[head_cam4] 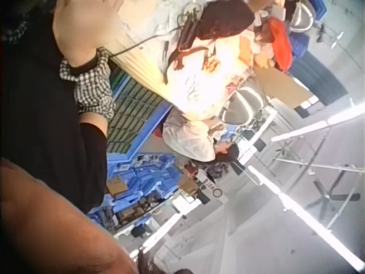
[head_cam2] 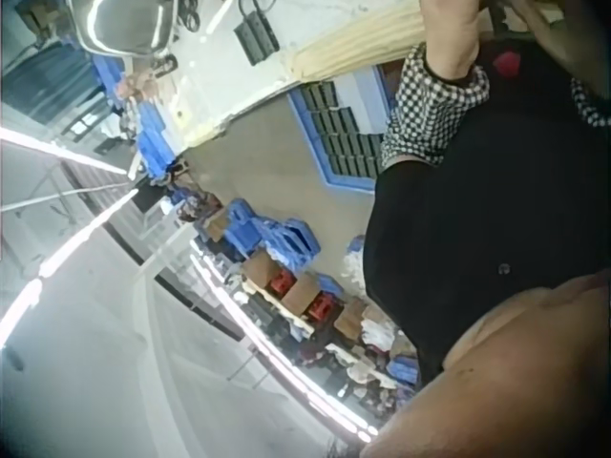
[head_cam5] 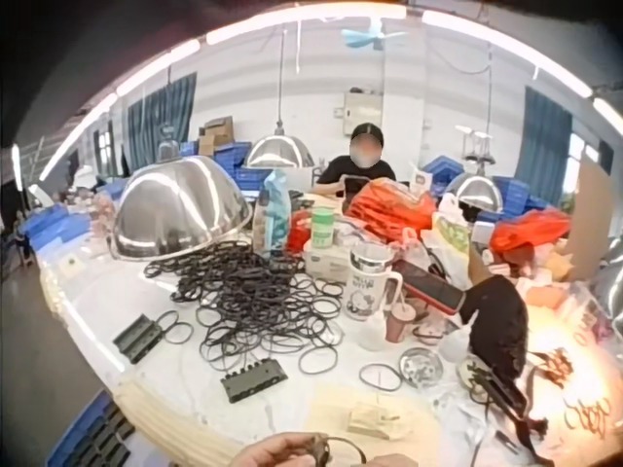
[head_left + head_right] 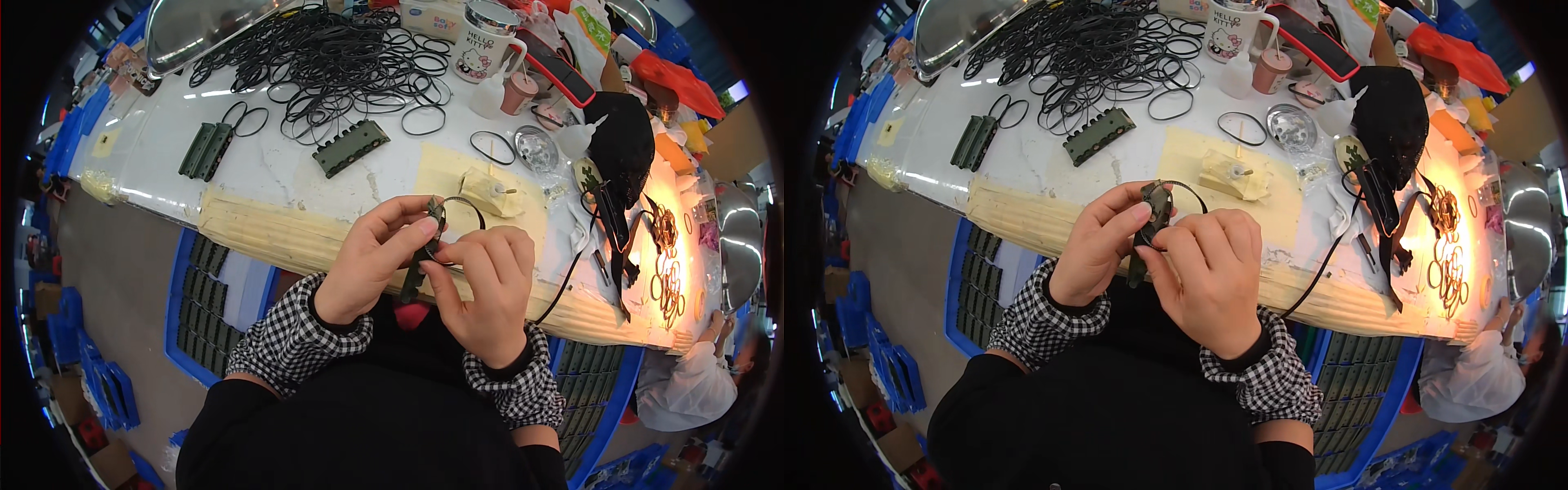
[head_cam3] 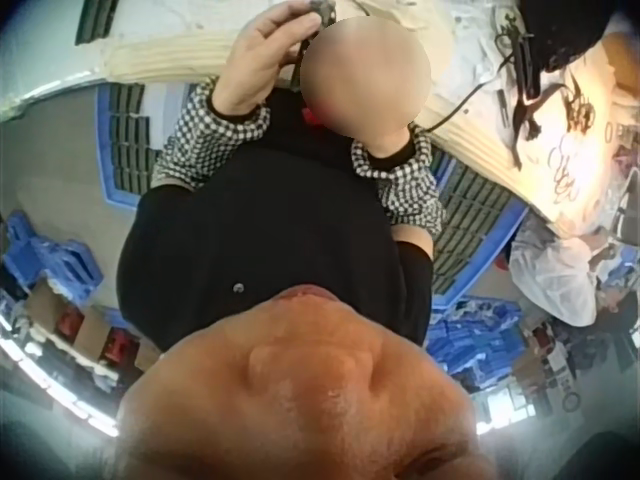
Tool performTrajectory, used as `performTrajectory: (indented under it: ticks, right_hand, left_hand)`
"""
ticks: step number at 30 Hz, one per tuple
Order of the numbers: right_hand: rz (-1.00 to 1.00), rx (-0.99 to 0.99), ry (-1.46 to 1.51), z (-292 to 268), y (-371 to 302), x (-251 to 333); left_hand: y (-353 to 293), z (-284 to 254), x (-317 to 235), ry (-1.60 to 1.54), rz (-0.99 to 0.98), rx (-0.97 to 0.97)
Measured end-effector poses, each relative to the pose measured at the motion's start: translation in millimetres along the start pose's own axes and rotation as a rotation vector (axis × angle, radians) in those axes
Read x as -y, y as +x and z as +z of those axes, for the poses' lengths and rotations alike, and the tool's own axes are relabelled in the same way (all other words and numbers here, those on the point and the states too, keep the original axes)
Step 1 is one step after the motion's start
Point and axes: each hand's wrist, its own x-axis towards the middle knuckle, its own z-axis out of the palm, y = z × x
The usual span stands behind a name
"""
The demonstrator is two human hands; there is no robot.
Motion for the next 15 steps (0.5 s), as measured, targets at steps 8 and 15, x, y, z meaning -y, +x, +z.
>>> performTrajectory:
  ticks: [8, 15]
  right_hand:
    - [-0.056, 0.146, -0.108, 12, -5, 11]
    - [-0.109, 0.246, -0.084, 6, -3, 8]
  left_hand:
    - [-1, 6, 10, -0.016, 0.02, -0.068]
    - [-3, 7, 9, -0.077, -0.026, -0.051]
